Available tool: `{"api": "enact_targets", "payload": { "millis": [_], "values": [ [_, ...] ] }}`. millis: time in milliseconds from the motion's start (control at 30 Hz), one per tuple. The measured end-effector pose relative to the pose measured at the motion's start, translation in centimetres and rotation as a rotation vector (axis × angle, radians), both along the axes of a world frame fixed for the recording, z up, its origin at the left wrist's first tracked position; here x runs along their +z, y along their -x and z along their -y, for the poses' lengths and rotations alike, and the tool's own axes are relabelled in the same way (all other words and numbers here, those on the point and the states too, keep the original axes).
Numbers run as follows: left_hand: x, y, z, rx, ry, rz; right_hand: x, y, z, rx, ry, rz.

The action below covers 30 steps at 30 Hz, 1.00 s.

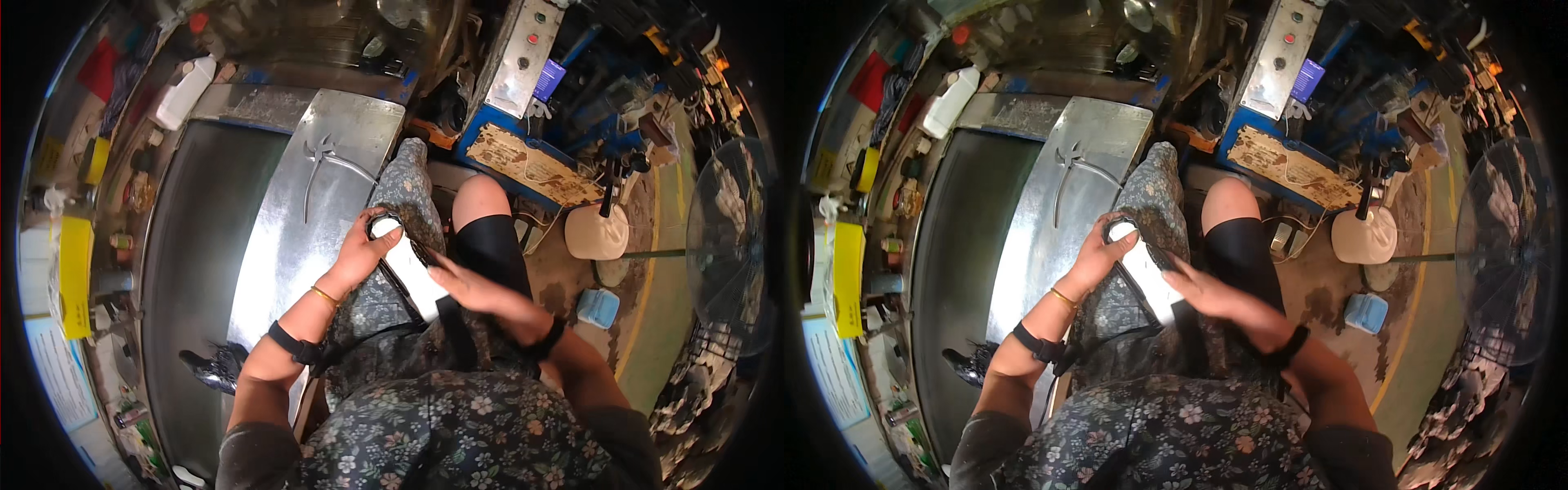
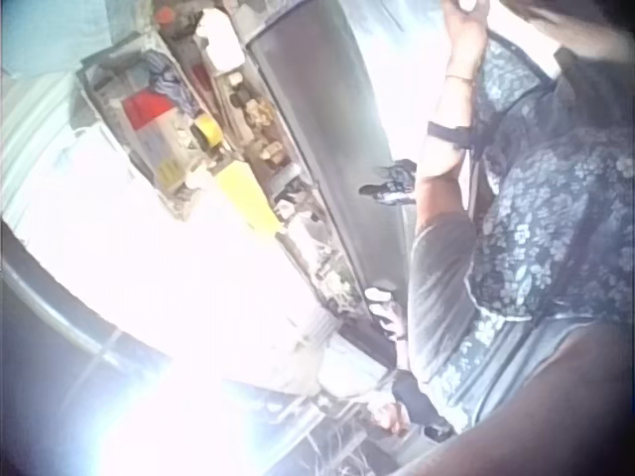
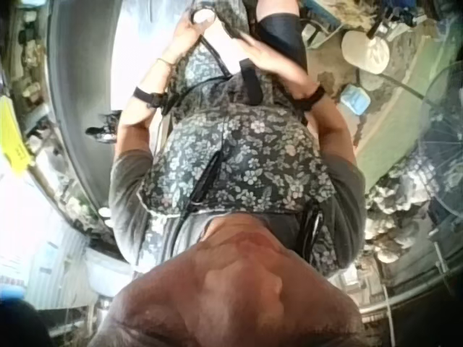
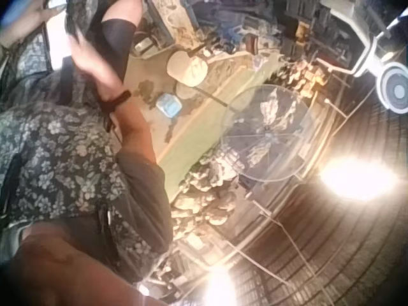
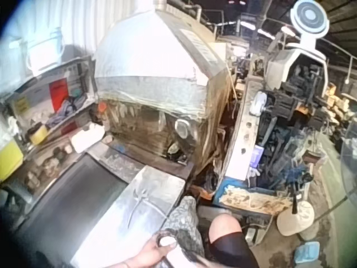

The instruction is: Applying adhesive to shoe components and using an industrial assembly machine to join them.

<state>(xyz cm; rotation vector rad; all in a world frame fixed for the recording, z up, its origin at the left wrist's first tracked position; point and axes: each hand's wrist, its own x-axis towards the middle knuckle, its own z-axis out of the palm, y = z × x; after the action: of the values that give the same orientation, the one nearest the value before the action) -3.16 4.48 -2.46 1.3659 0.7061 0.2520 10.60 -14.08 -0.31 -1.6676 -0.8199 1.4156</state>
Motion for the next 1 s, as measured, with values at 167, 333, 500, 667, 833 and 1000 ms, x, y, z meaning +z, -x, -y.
{"api": "enact_targets", "payload": {
  "millis": [167, 333, 500, 667, 833, 1000],
  "values": [
    [0.4, -0.2, 0.1, 0.336, 0.841, 0.561, -2.4, 1.2, -0.4, -0.169, -0.151, -0.001],
    [0.5, 0.7, 3.0, 0.365, -0.375, -0.741, -1.0, 4.1, -3.1, -0.152, -0.222, 0.159],
    [2.7, 0.4, 1.3, -0.209, -1.387, -0.929, 0.3, 5.7, -3.4, -0.058, -0.056, 0.282],
    [4.3, 2.1, 2.5, -0.036, -0.923, -0.560, -1.7, 6.2, -3.6, -0.228, -0.328, 0.214],
    [-0.2, 3.4, 6.3, 0.263, -0.796, -0.398, -4.3, 6.2, -2.7, -0.290, -0.460, 0.363],
    [-0.6, 2.6, 4.5, 0.473, 0.667, 0.275, -3.4, 2.8, -4.5, -0.257, -0.297, -0.252]
  ]
}}
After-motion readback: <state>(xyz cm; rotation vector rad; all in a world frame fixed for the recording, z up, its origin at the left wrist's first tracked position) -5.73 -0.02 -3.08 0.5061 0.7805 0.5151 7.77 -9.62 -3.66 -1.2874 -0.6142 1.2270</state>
